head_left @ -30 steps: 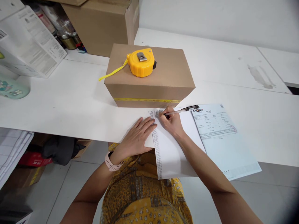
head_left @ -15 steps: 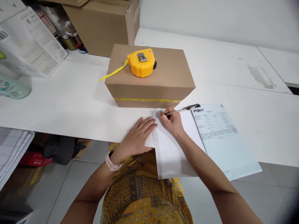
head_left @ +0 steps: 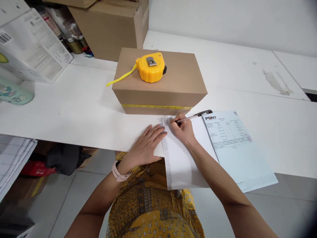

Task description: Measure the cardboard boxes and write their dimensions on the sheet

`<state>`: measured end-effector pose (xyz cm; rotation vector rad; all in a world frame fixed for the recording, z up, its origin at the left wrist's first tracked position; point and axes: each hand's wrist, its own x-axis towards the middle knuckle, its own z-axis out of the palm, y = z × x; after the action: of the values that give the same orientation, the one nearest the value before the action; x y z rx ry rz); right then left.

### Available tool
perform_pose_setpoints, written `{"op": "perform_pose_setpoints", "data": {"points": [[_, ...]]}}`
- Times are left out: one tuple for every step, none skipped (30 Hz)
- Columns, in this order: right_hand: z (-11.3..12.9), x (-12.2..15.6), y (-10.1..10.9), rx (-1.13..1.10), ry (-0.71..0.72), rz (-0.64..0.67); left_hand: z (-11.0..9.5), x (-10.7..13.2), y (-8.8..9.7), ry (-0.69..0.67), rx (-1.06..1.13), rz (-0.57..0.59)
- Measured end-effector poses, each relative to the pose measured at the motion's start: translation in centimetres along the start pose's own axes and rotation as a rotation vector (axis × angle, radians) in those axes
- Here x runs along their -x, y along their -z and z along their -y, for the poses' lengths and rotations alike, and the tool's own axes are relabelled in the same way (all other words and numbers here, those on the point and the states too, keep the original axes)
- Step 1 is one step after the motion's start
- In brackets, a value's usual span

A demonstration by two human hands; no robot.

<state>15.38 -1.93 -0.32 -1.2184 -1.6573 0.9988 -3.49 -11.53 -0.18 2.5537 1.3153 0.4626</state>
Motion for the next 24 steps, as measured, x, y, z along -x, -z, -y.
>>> {"op": "perform_pose_setpoints", "data": {"points": [[0.02, 0.00, 0.00, 0.002, 0.001, -0.005, 0.00, 0.01, 0.01, 0.000, -0.002, 0.002], [0.07, -0.01, 0.00, 0.003, 0.002, -0.008, -0.01, 0.02, 0.01, 0.001, -0.006, 0.003], [0.13, 0.00, 0.00, 0.003, 0.003, -0.008, -0.02, 0.02, 0.02, 0.002, -0.010, 0.004], [0.19, 0.00, 0.01, 0.002, 0.003, -0.007, -0.04, 0.03, 0.03, 0.003, -0.014, 0.005], [0.25, 0.00, 0.02, 0.000, 0.003, -0.005, -0.05, 0.04, 0.03, 0.004, -0.017, 0.006], [0.29, 0.00, 0.04, -0.001, 0.001, 0.000, -0.07, 0.04, 0.04, 0.005, -0.018, 0.007], [0.32, 0.00, 0.06, -0.001, -0.003, 0.005, -0.08, 0.04, 0.04, 0.006, -0.018, 0.009], [0.32, -0.01, 0.08, -0.001, -0.006, 0.009, -0.08, 0.04, 0.04, 0.006, -0.016, 0.010], [0.30, -0.02, 0.09, 0.001, -0.009, 0.009, -0.09, 0.04, 0.04, 0.007, -0.013, 0.010], [0.26, -0.03, 0.10, 0.004, -0.010, 0.006, -0.08, 0.04, 0.04, 0.008, -0.008, 0.009], [0.22, -0.04, 0.10, 0.009, -0.008, 0.001, -0.08, 0.04, 0.05, 0.010, -0.001, 0.008], [0.18, -0.05, 0.09, 0.015, -0.004, -0.005, -0.07, 0.03, 0.05, 0.011, 0.004, 0.007], [0.15, -0.06, 0.09, 0.020, 0.002, -0.008, -0.06, 0.03, 0.05, 0.013, 0.006, 0.007], [0.12, -0.06, 0.08, 0.025, 0.007, -0.007, -0.06, 0.03, 0.05, 0.014, 0.006, 0.008], [0.11, -0.05, 0.09, 0.029, 0.009, -0.004, -0.05, 0.03, 0.05, 0.014, 0.003, 0.010], [0.10, -0.04, 0.10, 0.031, 0.009, 0.001, -0.04, 0.03, 0.05, 0.013, -0.002, 0.011], [0.10, -0.03, 0.12, 0.033, 0.009, 0.005, -0.02, 0.03, 0.05, 0.012, -0.008, 0.013], [0.10, -0.02, 0.16, 0.034, 0.008, 0.008, -0.01, 0.03, 0.04, 0.012, -0.013, 0.016], [0.09, -0.02, 0.19, 0.035, 0.008, 0.011, 0.00, 0.03, 0.02, 0.011, -0.017, 0.018], [0.08, -0.02, 0.21, 0.035, 0.008, 0.014, 0.00, 0.04, 0.01, 0.010, -0.019, 0.020], [0.07, -0.02, 0.22, 0.034, 0.007, 0.014, 0.01, 0.04, -0.01, 0.010, -0.017, 0.020], [0.06, -0.03, 0.20, 0.031, 0.007, 0.012, 0.01, 0.04, -0.03, 0.009, -0.012, 0.017], [0.06, -0.05, 0.16, 0.027, 0.006, 0.008, 0.00, 0.03, -0.03, 0.010, -0.005, 0.014], [0.07, -0.08, 0.10, 0.023, 0.006, 0.005, 0.00, 0.02, -0.03, 0.011, 0.004, 0.009]]}}
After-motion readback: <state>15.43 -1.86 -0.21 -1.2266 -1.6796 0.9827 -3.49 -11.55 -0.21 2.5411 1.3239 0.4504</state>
